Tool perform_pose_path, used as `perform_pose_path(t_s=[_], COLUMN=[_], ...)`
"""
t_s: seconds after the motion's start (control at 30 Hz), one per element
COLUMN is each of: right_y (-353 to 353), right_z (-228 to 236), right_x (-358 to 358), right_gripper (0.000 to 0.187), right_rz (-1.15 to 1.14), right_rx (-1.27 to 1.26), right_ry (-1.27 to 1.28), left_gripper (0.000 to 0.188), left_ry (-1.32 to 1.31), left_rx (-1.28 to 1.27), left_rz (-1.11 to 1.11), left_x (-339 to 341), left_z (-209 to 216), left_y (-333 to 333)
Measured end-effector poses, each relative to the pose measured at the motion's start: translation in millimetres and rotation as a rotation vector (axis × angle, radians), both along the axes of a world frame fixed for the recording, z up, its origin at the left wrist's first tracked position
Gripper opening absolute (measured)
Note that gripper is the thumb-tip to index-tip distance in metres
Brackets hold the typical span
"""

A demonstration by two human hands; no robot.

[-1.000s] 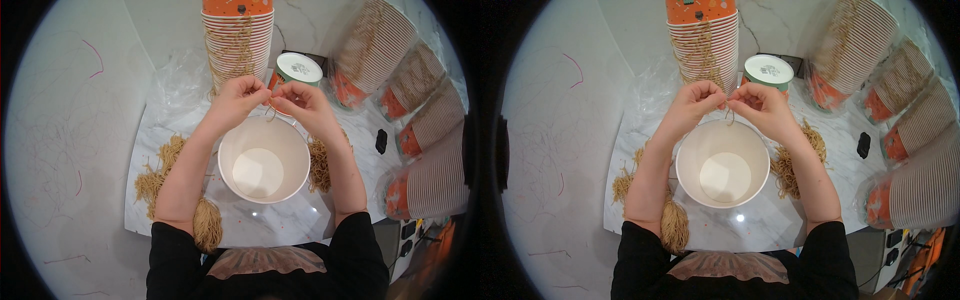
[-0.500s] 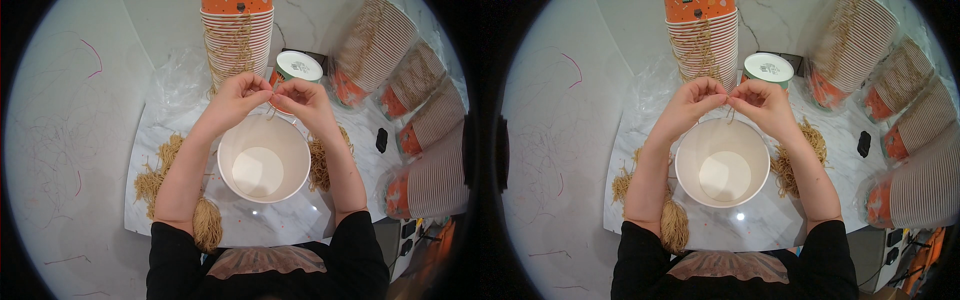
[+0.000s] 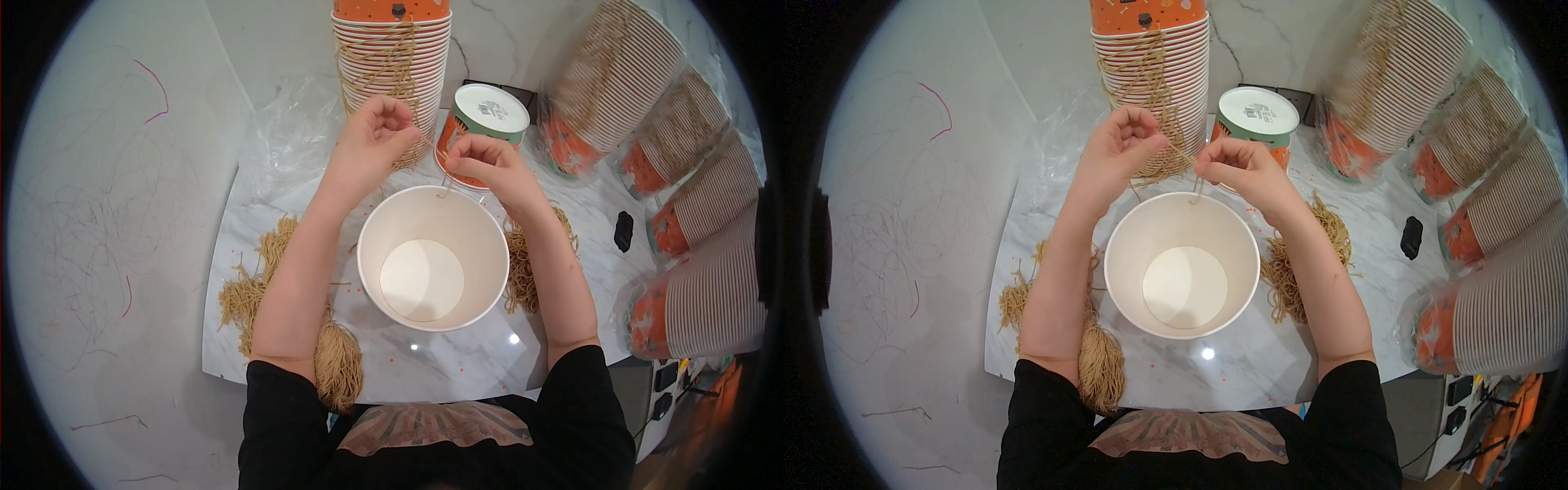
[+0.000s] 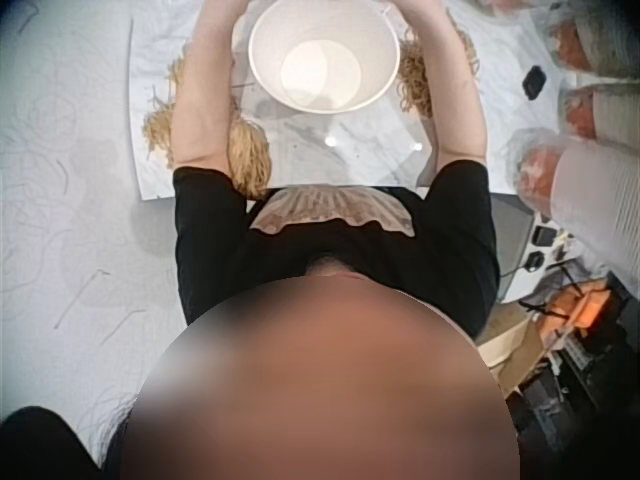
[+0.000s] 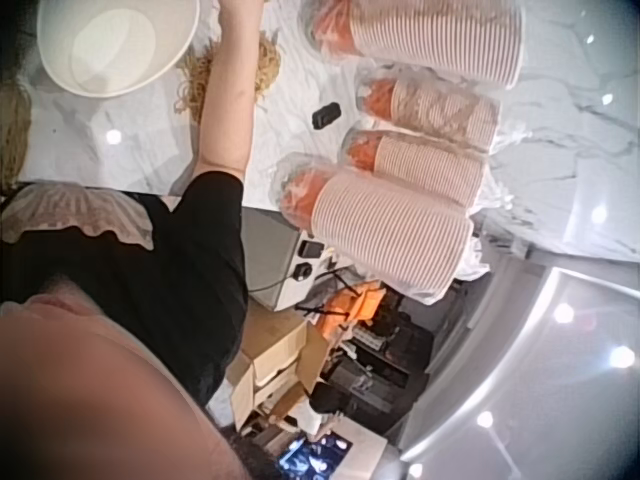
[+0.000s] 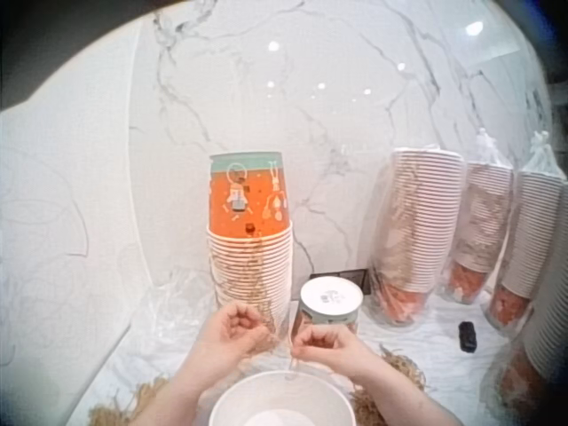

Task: Threading and knotting lengths of string through pre-punched holes in the rims of paper cups to create handles or hangers.

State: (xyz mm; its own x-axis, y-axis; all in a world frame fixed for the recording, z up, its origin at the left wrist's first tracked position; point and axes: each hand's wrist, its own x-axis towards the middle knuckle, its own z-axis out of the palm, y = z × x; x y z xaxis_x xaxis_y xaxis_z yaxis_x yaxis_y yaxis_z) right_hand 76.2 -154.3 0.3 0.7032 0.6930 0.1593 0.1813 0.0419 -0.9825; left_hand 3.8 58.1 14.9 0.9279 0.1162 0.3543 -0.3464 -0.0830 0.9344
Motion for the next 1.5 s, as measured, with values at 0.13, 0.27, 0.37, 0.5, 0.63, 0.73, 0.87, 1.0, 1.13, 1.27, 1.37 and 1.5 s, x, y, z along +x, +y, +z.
perform_pose_path(t_s=[0.13,0.27,0.37,0.5,0.63,0.73,0.87,1.0,1.13,1.27,1.37,1.5], right_y=[3.2,4.6,8.2,8.3,10.5,10.4,10.2,10.8,11.8,11.7,14.1,16.4], right_z=[-8.9,-13.4,-18.5,-25.9,-28.2,-33.1,-32.9,-34.3,-34.1,-37.1,-27.5,-23.1], right_x=[3.2,3.6,3.1,8.5,7.1,9.9,9.4,9.3,7.3,8.8,-1.8,-6.5], right_gripper=[0.009,0.005,0.004,0.007,0.011,0.013,0.015,0.020,0.023,0.024,0.016,0.011], right_rz=[0.047,0.122,0.126,0.162,0.163,0.230,0.253,0.243,0.220,0.283,0.283,0.382], right_rx=[0.010,0.063,0.064,0.059,0.086,0.087,0.056,0.024,-0.019,0.001,-0.028,-0.054], right_ry=[0.140,0.427,0.512,0.628,0.796,0.821,0.799,0.776,0.745,0.700,0.680,0.659], left_gripper=[0.023,0.023,0.021,0.022,0.020,0.018,0.014,0.014,0.013,0.013,0.013,0.014], left_ry=[-0.009,-0.015,-0.075,-0.082,-0.064,-0.066,-0.028,-0.022,-0.034,0.017,0.027,-0.020], left_rx=[0.102,0.126,0.106,0.173,0.213,0.299,0.367,0.381,0.336,0.351,0.373,0.406], left_rz=[0.128,0.192,0.248,0.314,0.393,0.420,0.439,0.437,0.321,0.307,0.347,0.383], left_x=[-0.8,-1.6,-0.9,-1.0,-3.2,-3.7,-3.4,-3.1,1.5,0.5,-0.8,1.3], left_z=[3.4,6.7,6.1,7.9,8.6,8.8,8.5,8.0,0.6,1.8,2.0,-0.6], left_y=[14.9,20.8,24.6,30.6,34.4,34.3,34.3,32.8,28.1,25.2,26.2,35.7])
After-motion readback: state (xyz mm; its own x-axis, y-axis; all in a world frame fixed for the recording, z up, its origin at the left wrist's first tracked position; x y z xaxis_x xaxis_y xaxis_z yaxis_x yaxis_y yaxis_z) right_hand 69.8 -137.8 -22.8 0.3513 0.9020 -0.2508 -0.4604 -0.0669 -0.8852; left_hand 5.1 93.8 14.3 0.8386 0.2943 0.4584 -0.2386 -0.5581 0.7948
